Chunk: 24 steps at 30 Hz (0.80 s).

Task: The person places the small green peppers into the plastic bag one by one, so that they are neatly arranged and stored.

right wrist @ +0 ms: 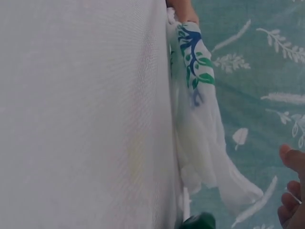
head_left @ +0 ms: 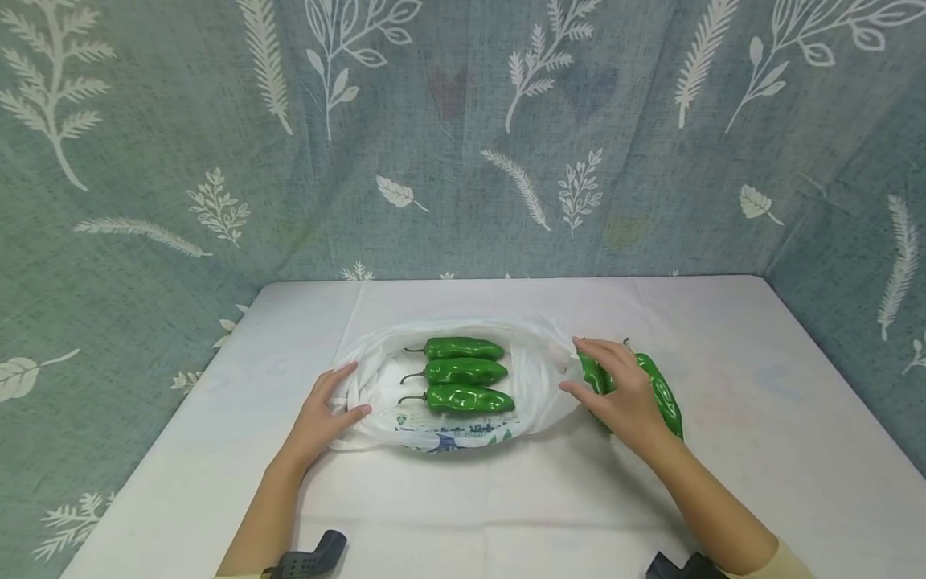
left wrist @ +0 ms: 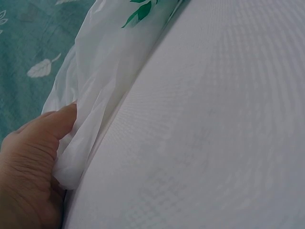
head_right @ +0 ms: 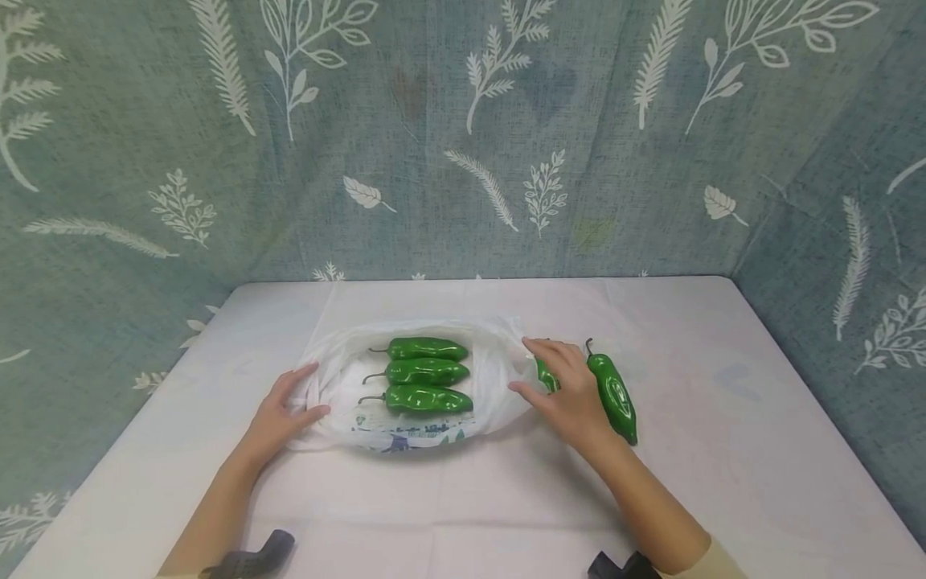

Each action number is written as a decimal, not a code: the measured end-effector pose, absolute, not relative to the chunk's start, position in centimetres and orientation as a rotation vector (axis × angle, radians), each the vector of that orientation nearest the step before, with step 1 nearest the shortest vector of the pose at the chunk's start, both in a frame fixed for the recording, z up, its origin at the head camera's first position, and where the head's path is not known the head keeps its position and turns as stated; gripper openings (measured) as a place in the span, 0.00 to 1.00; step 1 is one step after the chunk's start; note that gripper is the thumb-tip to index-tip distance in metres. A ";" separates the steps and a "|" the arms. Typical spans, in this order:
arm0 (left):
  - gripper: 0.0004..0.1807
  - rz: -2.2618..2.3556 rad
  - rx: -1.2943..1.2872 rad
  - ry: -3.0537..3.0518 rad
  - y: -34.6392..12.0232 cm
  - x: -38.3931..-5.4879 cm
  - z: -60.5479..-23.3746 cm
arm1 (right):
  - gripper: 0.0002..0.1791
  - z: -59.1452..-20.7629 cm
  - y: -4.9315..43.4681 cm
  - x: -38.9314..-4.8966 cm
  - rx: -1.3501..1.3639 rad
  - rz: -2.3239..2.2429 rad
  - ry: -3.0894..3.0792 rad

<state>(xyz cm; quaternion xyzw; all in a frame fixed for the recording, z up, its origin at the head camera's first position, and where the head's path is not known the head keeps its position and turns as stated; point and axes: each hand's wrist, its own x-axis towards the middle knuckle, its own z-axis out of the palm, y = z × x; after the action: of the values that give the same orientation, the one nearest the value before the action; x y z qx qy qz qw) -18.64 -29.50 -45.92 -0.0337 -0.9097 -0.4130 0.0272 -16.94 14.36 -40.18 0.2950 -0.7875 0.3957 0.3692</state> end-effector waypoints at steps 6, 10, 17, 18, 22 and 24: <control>0.44 -1.280 -0.107 -2.805 -29.5 -18.6 -45.9 | 0.39 -40.2 15.6 -16.6 0.699 1.020 -2.040; 0.44 -1.276 -0.113 -2.803 -29.5 -18.6 -46.0 | 0.39 -40.3 16.6 -16.4 0.649 1.020 -2.082; 0.44 -1.283 -0.120 -2.802 -29.5 -18.6 -45.9 | 0.40 -40.8 18.4 -16.2 0.599 0.985 -2.121; 0.44 -1.283 -0.122 -2.801 -29.5 -18.6 -45.9 | 0.40 -40.8 18.6 -16.2 0.595 0.985 -2.122; 0.44 -1.287 -0.125 -2.799 -29.5 -18.6 -45.9 | 0.40 -40.9 19.6 -16.1 0.564 0.967 -2.149; 0.44 -1.288 -0.126 -2.797 -29.5 -18.5 -45.9 | 0.40 -41.0 19.9 -15.9 0.547 0.960 -2.166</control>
<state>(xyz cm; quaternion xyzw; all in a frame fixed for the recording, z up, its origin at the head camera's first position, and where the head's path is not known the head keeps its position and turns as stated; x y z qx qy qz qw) -18.54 -29.52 -45.91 -0.0409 -0.9072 -0.4176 0.0301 -15.95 19.92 -40.95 0.2109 -0.8352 0.3703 0.3477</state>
